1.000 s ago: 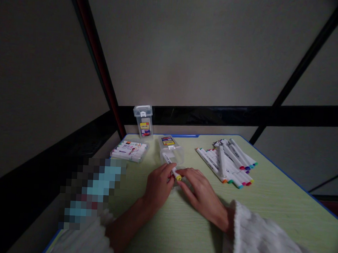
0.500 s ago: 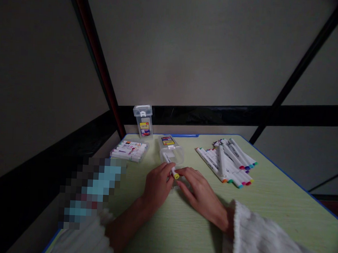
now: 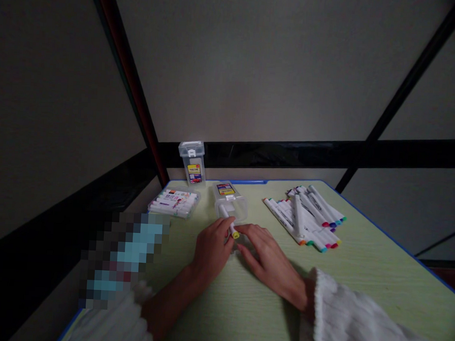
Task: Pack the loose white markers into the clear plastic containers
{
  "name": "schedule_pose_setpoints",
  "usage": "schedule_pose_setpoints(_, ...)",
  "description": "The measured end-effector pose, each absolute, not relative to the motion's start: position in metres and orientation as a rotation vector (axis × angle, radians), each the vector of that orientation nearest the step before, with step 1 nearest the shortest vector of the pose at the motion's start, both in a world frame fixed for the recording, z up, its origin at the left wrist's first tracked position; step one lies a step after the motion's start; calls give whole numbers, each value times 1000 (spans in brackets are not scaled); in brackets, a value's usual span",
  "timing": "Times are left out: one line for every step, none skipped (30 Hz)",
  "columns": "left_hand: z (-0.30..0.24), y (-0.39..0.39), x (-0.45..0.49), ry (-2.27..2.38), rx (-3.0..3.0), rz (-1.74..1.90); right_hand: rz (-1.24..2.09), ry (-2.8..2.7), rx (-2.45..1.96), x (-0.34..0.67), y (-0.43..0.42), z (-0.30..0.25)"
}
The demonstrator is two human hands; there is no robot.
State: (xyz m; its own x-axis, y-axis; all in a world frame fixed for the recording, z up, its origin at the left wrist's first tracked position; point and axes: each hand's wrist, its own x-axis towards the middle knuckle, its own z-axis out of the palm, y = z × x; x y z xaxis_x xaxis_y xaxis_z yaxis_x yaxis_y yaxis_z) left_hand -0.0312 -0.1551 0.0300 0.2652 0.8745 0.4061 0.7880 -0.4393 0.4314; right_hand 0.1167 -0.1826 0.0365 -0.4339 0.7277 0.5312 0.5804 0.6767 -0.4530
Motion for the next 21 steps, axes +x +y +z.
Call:
schedule_pose_setpoints(30, -155, -31, 1577, 2379, 917, 264, -2164, -1002, 117, -183, 37)
schedule_pose_setpoints(29, -155, -31, 1576, 2376, 919, 267, -2165, -1004, 117, -182, 37)
schedule_pose_setpoints(29, -155, -31, 1575, 2372, 923, 269, -2166, -1006, 117, -182, 37)
schedule_pose_setpoints(29, -155, -31, 1573, 2369, 923, 270, -2167, -1009, 117, -182, 37)
schedule_pose_setpoints(29, -155, -31, 1571, 2367, 923, 270, -2169, -1013, 117, -182, 37)
schedule_pose_setpoints(29, -155, -31, 1571, 2366, 922, 268, -2171, -1015, 117, -182, 37)
schedule_pose_setpoints(29, -155, -31, 1572, 2366, 920, 267, -2172, -1017, 117, -182, 37)
schedule_pose_setpoints(29, -154, -31, 1574, 2368, 919, 266, -2174, -1017, 117, -182, 37)
schedule_pose_setpoints(29, -154, -31, 1572, 2373, 918, 265, -2176, -1017, 117, -182, 37)
schedule_pose_setpoints(29, -154, -31, 1569, 2377, 920, 263, -2178, -1017, 117, -182, 37)
schedule_pose_setpoints(29, -154, -31, 1566, 2381, 925, 262, -2179, -1019, 117, -182, 37)
schedule_pose_setpoints(29, -154, -32, 1561, 2384, 931, 261, -2179, -1020, 117, -182, 37)
schedule_pose_setpoints(28, -154, -32, 1556, 2386, 935, 259, -2179, -1021, 117, -182, 37)
schedule_pose_setpoints(28, -154, -32, 1553, 2386, 938, 257, -2177, -1021, 117, -182, 37)
schedule_pose_setpoints(28, -154, -32, 1551, 2384, 941, 256, -2174, -1021, 117, -182, 37)
schedule_pose_setpoints(28, -154, -32, 1548, 2382, 943, 256, -2171, -1018, 117, -182, 37)
schedule_pose_setpoints(28, -154, -32, 1544, 2380, 946, 256, -2168, -1017, 117, -182, 37)
schedule_pose_setpoints(29, -154, -32, 1544, 2377, 949, 258, -2167, -1014, 117, -182, 36)
schedule_pose_setpoints(29, -154, -31, 1547, 2376, 951, 262, -2167, -1013, 117, -182, 36)
schedule_pose_setpoints(30, -154, -31, 1554, 2375, 952, 267, -2167, -1012, 117, -182, 36)
schedule_pose_setpoints(31, -154, -31, 1564, 2377, 949, 272, -2168, -1010, 117, -182, 36)
